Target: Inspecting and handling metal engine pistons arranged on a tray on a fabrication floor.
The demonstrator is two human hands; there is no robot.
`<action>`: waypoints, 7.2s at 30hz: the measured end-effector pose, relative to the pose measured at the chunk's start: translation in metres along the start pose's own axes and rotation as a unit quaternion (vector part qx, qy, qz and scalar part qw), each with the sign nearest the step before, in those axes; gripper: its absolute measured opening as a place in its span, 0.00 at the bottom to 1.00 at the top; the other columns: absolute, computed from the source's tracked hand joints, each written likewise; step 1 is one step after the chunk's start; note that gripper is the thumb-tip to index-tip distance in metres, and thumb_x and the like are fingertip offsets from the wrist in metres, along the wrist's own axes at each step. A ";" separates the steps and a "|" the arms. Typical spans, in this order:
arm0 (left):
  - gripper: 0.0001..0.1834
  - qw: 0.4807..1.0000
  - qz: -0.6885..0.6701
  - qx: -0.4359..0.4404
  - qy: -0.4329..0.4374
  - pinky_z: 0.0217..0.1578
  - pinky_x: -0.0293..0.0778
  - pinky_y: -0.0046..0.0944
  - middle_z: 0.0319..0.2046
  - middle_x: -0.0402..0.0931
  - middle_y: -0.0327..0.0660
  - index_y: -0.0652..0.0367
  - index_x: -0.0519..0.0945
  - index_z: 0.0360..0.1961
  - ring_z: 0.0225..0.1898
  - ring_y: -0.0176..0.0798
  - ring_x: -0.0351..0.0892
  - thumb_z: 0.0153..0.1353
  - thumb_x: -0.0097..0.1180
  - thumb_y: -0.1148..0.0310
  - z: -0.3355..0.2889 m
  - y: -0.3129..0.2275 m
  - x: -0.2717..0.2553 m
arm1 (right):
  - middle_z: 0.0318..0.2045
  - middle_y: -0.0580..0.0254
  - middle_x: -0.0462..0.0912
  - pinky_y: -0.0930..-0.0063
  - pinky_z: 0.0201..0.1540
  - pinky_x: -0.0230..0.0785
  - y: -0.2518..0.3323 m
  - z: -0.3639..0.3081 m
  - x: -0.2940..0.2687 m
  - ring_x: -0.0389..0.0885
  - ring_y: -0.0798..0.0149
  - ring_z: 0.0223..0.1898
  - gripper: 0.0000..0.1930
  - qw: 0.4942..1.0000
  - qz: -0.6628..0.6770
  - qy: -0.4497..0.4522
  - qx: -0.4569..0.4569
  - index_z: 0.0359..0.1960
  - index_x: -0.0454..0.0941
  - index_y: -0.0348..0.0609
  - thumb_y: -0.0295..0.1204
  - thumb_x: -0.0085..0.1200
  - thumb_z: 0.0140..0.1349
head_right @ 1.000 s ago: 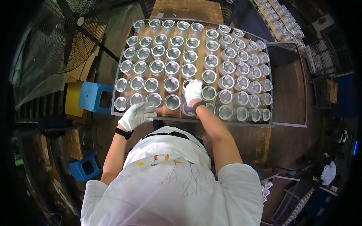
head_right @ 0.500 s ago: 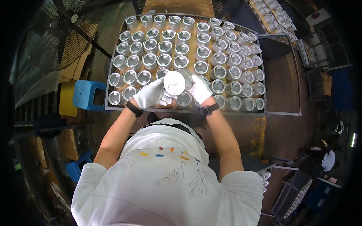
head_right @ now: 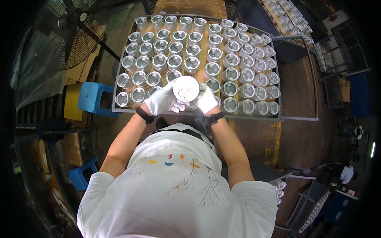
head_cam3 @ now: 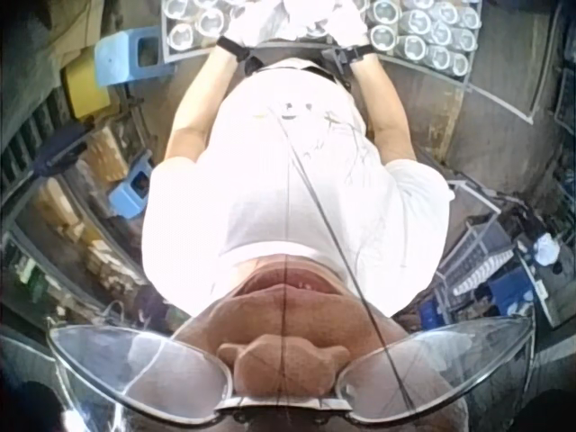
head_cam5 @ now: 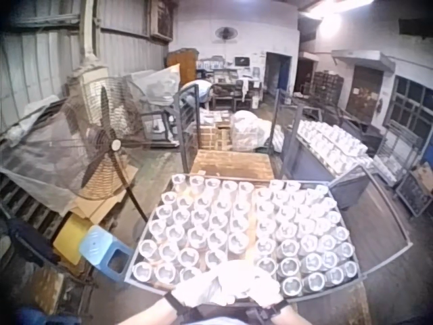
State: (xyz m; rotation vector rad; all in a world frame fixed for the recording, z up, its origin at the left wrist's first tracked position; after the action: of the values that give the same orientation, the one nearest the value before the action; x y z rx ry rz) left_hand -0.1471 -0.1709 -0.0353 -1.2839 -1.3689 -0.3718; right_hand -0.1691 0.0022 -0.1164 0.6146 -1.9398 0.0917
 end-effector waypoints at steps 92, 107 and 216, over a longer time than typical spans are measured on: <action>0.36 0.988 -0.027 0.003 -0.151 0.22 0.74 0.25 0.51 0.81 0.52 0.64 0.66 0.68 0.35 0.38 0.83 0.73 0.45 0.43 -0.050 -0.002 -0.066 | 0.34 0.42 0.86 0.48 0.43 0.77 0.043 0.071 -0.034 0.85 0.40 0.39 0.12 0.404 -0.855 -0.268 -0.184 0.34 0.84 0.42 0.38 0.57 0.61; 0.27 0.976 -0.073 0.062 -0.194 0.35 0.80 0.34 0.53 0.80 0.57 0.59 0.71 0.64 0.37 0.43 0.83 0.75 0.44 0.50 -0.073 -0.017 -0.073 | 0.20 0.53 0.81 0.54 0.25 0.68 0.053 0.107 0.039 0.79 0.50 0.21 0.04 0.103 -0.922 -0.049 -0.370 0.22 0.83 0.49 0.31 0.57 0.50; 0.22 0.964 -0.154 0.177 -0.121 0.47 0.84 0.50 0.52 0.82 0.45 0.57 0.77 0.59 0.51 0.44 0.84 0.74 0.43 0.55 -0.014 -0.053 -0.004 | 0.33 0.56 0.88 0.78 0.33 0.72 0.082 -0.043 0.137 0.86 0.70 0.33 0.22 0.751 -0.628 -0.078 -0.190 0.52 0.81 0.39 0.46 0.48 0.75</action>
State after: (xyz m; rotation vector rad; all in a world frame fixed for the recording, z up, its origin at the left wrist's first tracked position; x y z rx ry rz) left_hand -0.1847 -0.2024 -0.0111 -0.8391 -1.7606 -0.1705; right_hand -0.2141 0.0356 0.0390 1.5283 -1.2522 -1.1979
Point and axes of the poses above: each hand's wrist, its own z-axis towards the middle knuckle, its own x-axis out of the palm, y = z × x, the point moved 4 cm from there along z, towards the middle knuckle
